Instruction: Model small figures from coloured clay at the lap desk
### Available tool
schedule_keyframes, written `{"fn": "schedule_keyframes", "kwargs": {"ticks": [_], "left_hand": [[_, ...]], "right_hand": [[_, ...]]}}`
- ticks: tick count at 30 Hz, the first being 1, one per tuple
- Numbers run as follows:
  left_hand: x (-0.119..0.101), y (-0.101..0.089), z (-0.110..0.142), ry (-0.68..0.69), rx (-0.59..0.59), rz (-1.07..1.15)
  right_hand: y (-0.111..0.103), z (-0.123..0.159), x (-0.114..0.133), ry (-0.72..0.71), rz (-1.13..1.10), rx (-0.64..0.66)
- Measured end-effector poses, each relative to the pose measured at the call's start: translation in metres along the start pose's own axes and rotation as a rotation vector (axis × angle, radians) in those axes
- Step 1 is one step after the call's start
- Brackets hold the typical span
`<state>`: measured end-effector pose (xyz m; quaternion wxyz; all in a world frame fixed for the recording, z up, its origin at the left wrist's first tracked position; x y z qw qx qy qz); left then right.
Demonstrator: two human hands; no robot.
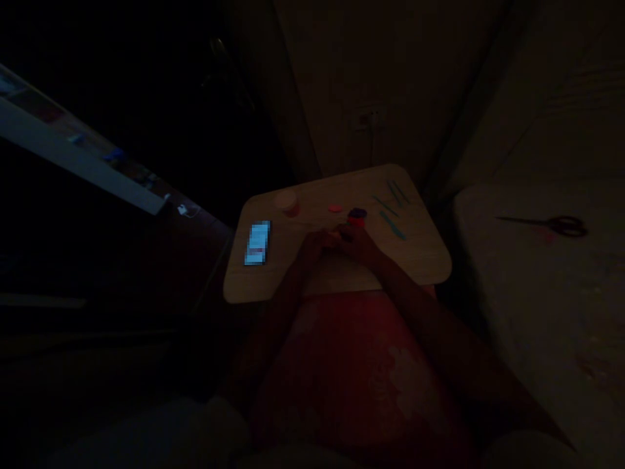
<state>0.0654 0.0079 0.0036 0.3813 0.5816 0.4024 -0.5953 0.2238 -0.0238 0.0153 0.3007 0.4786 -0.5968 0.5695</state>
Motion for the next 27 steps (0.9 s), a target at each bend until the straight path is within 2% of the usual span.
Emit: {"fn": "schedule_keyframes", "kwargs": {"ticks": [5,9,12,17,23,27], "left_hand": [[0.004,-0.001,-0.001,0.000,-0.014,0.009],[0.000,-0.003,-0.002,0.002,-0.060,0.037],[-0.008,-0.005,-0.001,0.062,-0.094,0.063],[-0.011,-0.001,0.000,0.083,0.025,0.055],[-0.009,0.000,0.000,0.112,0.068,0.077],[-0.007,0.000,-0.002,0.083,0.065,0.066]], "right_hand": [[-0.001,-0.001,-0.005,0.054,-0.037,-0.011],[-0.004,-0.002,-0.014,0.146,-0.204,-0.086],[-0.004,-0.003,-0.021,0.181,-0.312,-0.117],[-0.003,-0.004,-0.022,0.206,-0.361,-0.121],[-0.007,-0.003,-0.007,0.129,-0.170,-0.096],[-0.008,-0.003,-0.006,0.092,-0.086,-0.096]]}}
Point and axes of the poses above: each hand's wrist, its own z-axis away from the middle knuckle, its own y-axis out of the palm, x = y × z, the point moved 3 cm from there along -z, towards the middle knuckle, and after that the axes turned 10 degrees about z, right-handed, at the moved point
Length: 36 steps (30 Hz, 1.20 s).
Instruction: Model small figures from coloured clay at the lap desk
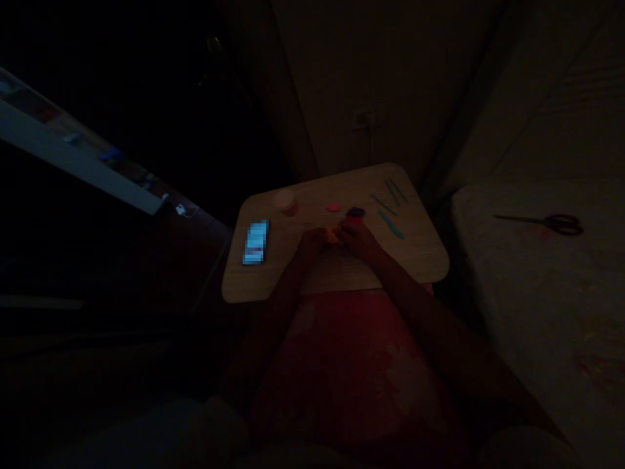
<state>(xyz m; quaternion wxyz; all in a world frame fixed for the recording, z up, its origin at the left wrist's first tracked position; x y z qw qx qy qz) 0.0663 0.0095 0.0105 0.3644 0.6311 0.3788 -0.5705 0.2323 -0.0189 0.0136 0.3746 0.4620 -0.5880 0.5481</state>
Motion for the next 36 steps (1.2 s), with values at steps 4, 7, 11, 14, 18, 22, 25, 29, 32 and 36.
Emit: {"fn": "schedule_keyframes", "kwargs": {"ticks": [4,7,11,14,18,22,25,29,32,36], "left_hand": [[0.002,0.000,0.000,-0.010,0.016,-0.001],[0.003,0.001,0.000,-0.014,0.044,0.006],[0.003,0.002,0.002,-0.005,0.075,-0.006],[0.003,0.003,0.002,-0.017,0.049,-0.037],[0.004,0.004,0.003,-0.052,0.083,0.003],[0.003,0.002,0.003,-0.073,0.141,-0.012],[0.004,-0.001,0.002,-0.043,0.154,-0.058],[0.004,0.000,0.001,0.041,0.152,-0.120],[0.000,0.003,0.003,0.109,0.115,-0.165],[-0.006,0.006,0.006,0.114,0.088,-0.160]], "right_hand": [[0.002,-0.001,-0.006,0.029,0.019,0.010],[0.001,-0.001,-0.007,0.000,0.039,-0.002],[0.000,-0.002,-0.005,-0.029,0.061,-0.017],[0.000,-0.002,-0.004,-0.035,0.030,-0.024],[0.003,0.001,-0.003,-0.013,-0.016,0.010],[0.009,0.004,0.000,-0.063,0.100,0.106],[0.010,0.005,0.001,-0.103,0.177,0.136],[0.008,0.003,0.001,-0.122,0.193,0.135],[0.007,0.002,0.003,-0.116,0.129,0.139],[0.004,0.002,0.002,-0.063,0.021,0.107]]}}
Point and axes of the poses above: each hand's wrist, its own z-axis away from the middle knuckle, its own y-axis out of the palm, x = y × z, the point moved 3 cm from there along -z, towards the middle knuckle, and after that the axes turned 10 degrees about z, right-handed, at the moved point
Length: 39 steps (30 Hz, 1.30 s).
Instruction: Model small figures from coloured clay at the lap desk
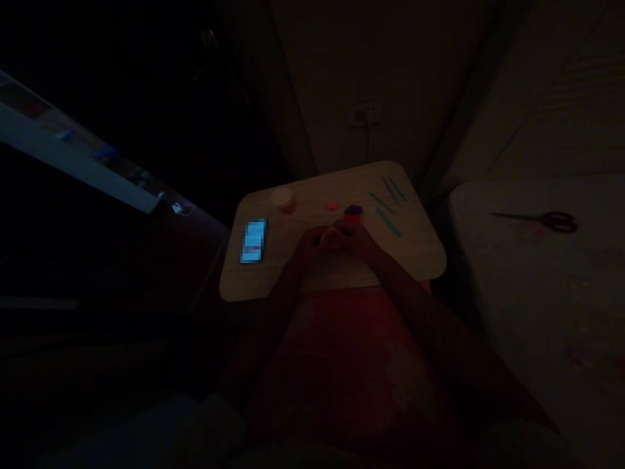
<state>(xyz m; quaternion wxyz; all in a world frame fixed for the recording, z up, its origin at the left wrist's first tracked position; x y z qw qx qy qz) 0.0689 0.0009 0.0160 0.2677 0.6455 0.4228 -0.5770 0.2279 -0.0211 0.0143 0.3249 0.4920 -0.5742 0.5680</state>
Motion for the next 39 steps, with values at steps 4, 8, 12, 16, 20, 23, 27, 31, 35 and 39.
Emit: {"fn": "schedule_keyframes", "kwargs": {"ticks": [4,8,12,16,20,23,27,31,35,39], "left_hand": [[0.001,-0.001,0.000,-0.031,0.014,0.087],[0.013,-0.003,-0.002,-0.106,-0.015,0.213],[0.021,-0.005,-0.004,-0.100,-0.062,0.252],[0.019,-0.005,-0.005,-0.066,-0.088,0.227],[0.017,-0.003,-0.005,-0.065,-0.099,0.229],[0.018,-0.002,-0.005,-0.074,-0.097,0.228],[0.020,-0.002,-0.005,-0.102,-0.098,0.204],[0.016,-0.002,-0.004,-0.071,-0.088,0.189],[0.008,-0.001,-0.003,-0.070,-0.094,0.169],[0.003,0.000,-0.002,-0.097,-0.080,0.161]], "right_hand": [[-0.004,-0.001,-0.007,0.035,-0.065,-0.099],[-0.007,-0.001,-0.014,0.104,-0.157,-0.174],[-0.005,-0.001,-0.013,0.105,-0.215,-0.132],[-0.006,-0.002,-0.009,0.066,-0.233,-0.122],[-0.006,-0.002,-0.008,0.054,-0.233,-0.137],[-0.005,-0.001,-0.008,0.058,-0.247,-0.136],[-0.006,-0.001,-0.009,0.054,-0.226,-0.152],[-0.005,-0.002,-0.013,0.058,-0.186,-0.164],[-0.004,-0.002,-0.012,0.073,-0.187,-0.166],[-0.004,-0.001,-0.010,0.086,-0.170,-0.132]]}}
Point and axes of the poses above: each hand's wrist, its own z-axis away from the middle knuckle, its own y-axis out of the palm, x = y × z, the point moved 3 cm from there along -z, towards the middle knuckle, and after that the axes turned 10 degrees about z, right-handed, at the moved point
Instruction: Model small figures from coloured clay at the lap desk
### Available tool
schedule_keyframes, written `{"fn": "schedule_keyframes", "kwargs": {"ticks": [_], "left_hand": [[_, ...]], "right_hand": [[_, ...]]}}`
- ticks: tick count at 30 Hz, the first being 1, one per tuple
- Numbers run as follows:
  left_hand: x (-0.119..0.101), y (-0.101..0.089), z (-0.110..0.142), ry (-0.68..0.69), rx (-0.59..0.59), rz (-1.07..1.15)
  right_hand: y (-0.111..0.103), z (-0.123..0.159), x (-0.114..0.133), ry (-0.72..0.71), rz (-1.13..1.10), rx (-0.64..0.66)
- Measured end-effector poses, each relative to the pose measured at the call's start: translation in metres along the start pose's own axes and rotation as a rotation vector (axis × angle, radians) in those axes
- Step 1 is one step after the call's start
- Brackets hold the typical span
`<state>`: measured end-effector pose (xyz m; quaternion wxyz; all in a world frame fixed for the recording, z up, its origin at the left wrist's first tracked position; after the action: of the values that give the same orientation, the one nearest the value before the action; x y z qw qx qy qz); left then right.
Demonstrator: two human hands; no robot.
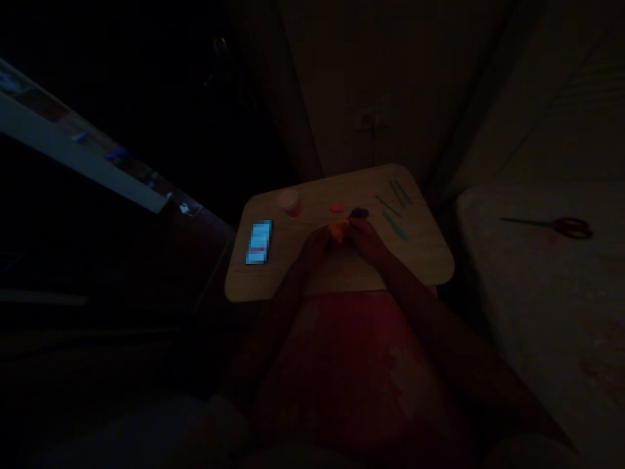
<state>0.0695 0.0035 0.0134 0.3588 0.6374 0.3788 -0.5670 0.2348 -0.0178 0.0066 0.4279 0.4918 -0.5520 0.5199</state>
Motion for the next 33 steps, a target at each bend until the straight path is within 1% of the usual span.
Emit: {"fn": "schedule_keyframes", "kwargs": {"ticks": [6,10,14,19,24,30,33], "left_hand": [[0.003,0.000,-0.001,-0.052,0.005,0.020],[0.007,0.000,-0.001,-0.022,0.020,-0.010],[0.012,0.000,-0.001,-0.042,0.014,-0.018],[0.009,0.001,0.000,-0.036,0.024,-0.007],[0.007,0.003,0.001,-0.049,0.007,-0.001],[0.013,-0.001,-0.001,-0.046,-0.032,-0.016],[0.014,-0.004,-0.002,-0.024,-0.030,-0.021]], "right_hand": [[0.000,0.001,-0.002,0.005,-0.012,-0.025],[0.000,0.001,-0.002,0.004,0.000,-0.020],[-0.001,0.003,-0.001,-0.001,-0.003,-0.040],[-0.002,0.003,-0.002,0.008,0.011,-0.056],[-0.004,0.002,-0.004,-0.017,0.026,-0.096],[-0.003,0.004,0.000,-0.035,0.009,-0.087],[-0.003,0.005,0.002,-0.034,0.010,-0.090]]}}
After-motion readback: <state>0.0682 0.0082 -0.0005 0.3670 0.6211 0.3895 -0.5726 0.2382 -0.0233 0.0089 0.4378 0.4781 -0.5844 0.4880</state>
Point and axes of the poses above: each hand's wrist, its own z-axis away from the middle knuckle, its own y-axis out of the palm, x = y × z, the point moved 3 cm from there along -z, towards the middle knuckle, and after that the axes turned 10 degrees about z, right-handed, at the moved point
